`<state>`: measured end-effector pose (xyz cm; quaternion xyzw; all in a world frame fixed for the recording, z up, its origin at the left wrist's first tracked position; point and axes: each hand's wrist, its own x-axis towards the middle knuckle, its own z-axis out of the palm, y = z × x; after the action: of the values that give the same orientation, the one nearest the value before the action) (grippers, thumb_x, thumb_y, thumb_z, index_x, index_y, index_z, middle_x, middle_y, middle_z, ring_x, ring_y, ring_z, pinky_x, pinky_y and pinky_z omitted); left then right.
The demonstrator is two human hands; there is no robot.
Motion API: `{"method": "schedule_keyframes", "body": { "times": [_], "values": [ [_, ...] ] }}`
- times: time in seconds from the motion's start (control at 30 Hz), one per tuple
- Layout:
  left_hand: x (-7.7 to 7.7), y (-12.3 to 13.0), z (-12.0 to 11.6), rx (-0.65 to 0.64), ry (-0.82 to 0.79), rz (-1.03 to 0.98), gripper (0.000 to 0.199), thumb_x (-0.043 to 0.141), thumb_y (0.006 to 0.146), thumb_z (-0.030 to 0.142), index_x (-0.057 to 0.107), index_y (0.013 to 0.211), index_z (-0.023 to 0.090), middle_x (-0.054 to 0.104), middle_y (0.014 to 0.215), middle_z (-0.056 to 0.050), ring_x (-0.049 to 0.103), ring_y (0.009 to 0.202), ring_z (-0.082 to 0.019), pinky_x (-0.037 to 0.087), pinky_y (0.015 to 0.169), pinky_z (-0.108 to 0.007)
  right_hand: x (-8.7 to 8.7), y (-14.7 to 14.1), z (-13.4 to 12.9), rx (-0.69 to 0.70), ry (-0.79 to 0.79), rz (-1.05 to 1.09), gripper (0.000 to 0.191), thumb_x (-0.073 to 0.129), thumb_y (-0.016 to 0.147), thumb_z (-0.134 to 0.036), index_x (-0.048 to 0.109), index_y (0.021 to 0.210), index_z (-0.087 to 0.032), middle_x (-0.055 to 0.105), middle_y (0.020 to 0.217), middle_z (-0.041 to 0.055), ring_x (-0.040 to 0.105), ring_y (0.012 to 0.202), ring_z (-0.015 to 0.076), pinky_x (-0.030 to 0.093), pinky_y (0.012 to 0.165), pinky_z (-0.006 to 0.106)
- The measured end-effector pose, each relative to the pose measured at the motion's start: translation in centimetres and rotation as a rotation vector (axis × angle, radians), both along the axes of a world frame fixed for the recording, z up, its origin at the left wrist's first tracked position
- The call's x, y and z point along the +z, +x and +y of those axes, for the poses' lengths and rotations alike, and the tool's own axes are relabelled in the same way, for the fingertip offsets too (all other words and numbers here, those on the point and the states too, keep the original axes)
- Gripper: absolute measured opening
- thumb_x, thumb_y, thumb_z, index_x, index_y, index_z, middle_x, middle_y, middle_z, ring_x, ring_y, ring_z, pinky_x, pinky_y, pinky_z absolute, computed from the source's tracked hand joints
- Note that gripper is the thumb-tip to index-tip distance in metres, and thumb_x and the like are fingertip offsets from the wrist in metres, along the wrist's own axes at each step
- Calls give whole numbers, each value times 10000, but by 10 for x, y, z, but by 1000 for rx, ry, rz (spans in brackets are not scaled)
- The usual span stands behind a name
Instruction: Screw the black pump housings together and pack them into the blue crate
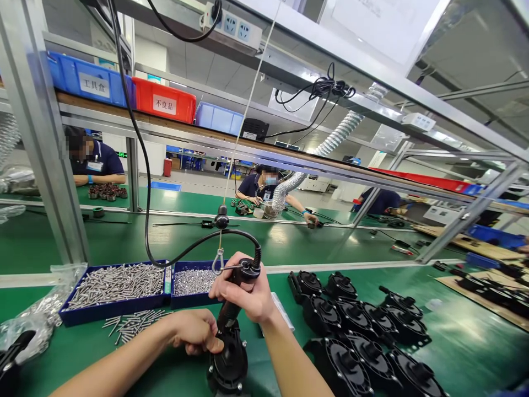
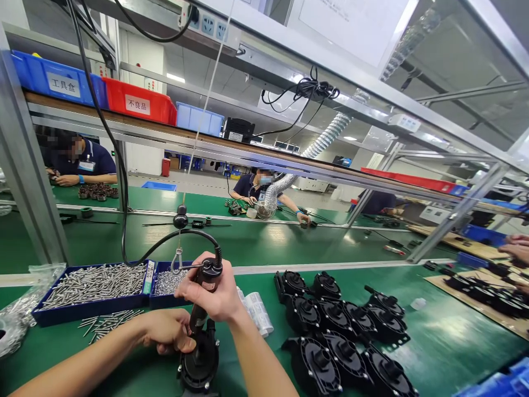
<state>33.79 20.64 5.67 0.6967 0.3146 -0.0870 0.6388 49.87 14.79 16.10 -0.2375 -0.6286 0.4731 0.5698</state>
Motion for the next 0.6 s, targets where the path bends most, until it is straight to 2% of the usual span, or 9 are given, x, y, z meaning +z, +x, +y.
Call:
{"method": "schedule_keyframes", "body": {
  "times": [0.1,0.17,0.27,0.47,0.6],
  "values": [
    [0,0,-1,10,-1,4,503,867,624,592,523,629,225,448,483,67,386,358,-96,193,379,-228,3,0,0,42,-20,-42,344,869,819,-344,582,952,-210,788,796,80,745,709,231,587,623,336],
    [-1,0,-3,33,-1,-1,509,869,622,589,512,649,228,438,487,79,369,354,-86,203,382,-225,0,-2,1,69,-59,-5,355,892,776,-338,587,897,-203,754,705,41,711,594,204,564,556,302],
    [-1,-1,-8,80,0,-13,496,866,631,578,520,724,235,443,498,94,382,358,-87,218,388,-218,-5,-7,4,83,-122,85,395,922,691,-324,570,822,-201,645,565,-37,574,401,135,449,405,228],
    [-6,-4,-11,148,-9,-46,501,878,637,553,566,847,222,508,525,91,433,388,-94,258,412,-210,-7,-10,5,80,-147,148,300,837,648,-227,554,745,-203,580,499,-53,471,362,102,379,375,215],
    [-14,-4,-8,165,-41,-55,550,892,612,572,573,892,223,539,557,92,403,377,-74,256,417,-204,-10,-6,6,95,-144,141,285,820,646,-217,551,741,-202,568,495,-52,473,359,103,381,377,216]
  ]
}}
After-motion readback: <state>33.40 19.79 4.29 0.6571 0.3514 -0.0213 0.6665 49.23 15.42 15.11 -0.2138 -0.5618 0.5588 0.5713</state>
